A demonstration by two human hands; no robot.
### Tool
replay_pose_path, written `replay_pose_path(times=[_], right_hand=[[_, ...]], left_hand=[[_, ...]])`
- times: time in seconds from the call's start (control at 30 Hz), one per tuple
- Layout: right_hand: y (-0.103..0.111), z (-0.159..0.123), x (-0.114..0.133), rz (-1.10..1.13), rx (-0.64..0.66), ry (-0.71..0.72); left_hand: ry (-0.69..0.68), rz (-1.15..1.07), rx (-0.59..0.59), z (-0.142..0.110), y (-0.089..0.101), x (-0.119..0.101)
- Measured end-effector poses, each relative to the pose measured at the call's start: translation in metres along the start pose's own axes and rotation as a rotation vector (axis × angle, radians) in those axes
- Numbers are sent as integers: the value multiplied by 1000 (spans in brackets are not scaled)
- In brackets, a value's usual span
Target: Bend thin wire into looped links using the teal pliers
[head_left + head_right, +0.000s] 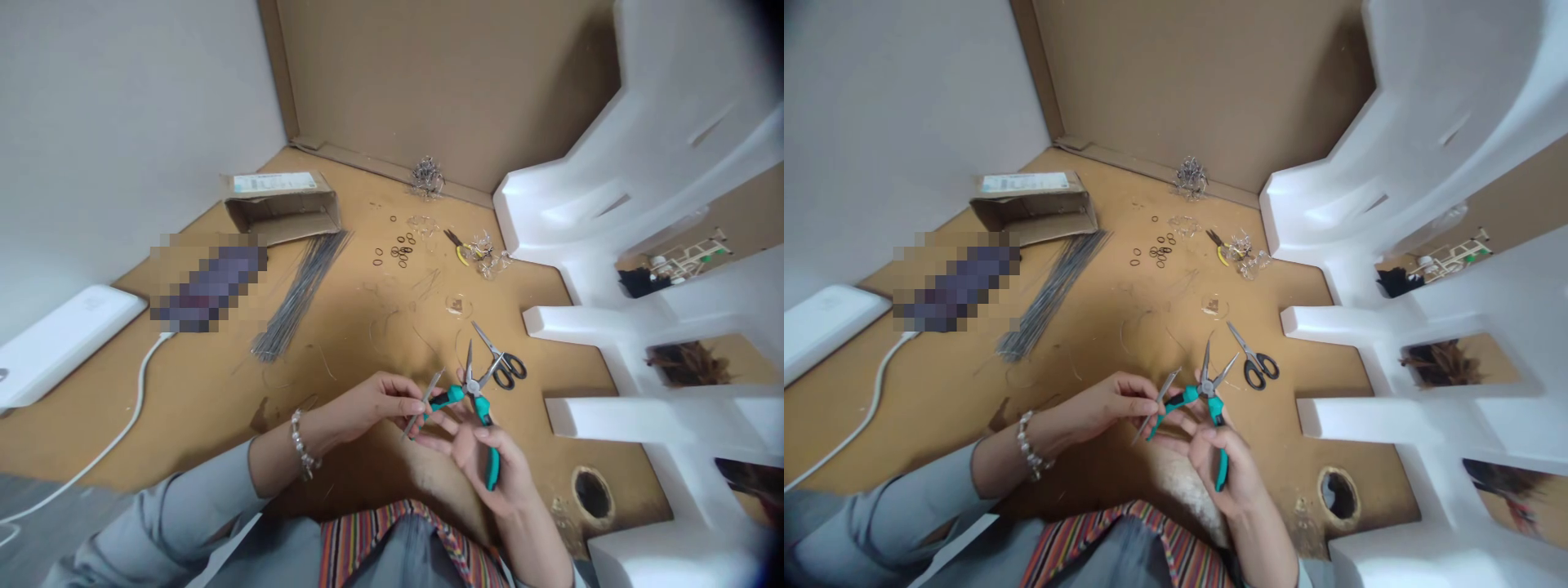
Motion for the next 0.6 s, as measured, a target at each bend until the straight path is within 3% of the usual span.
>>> replay_pose_path(times=[0.13,0.37,0.47,0.6], right_hand=[[3,-1,7,22,-13,13],[17,-8,11,-16,-18,48],[26,-28,15,-126,51,-69],[20,-47,-3,-209,187,-354]], left_hand=[[-50,-44,-120,2,1,1],[-218,199,-327,0,-2,-10],[-209,162,-366,0,3,-10],[-122,3,-295,4,7,-1]])
Point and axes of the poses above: each hand's wrist, its own z-axis towards the middle knuckle, its own y-axis out of the back of the hand, x = y × z, the point moved 3 cm from there along z, towards the middle knuckle, and after that the axes turned 4 degrees about z, right-handed, at the moved point
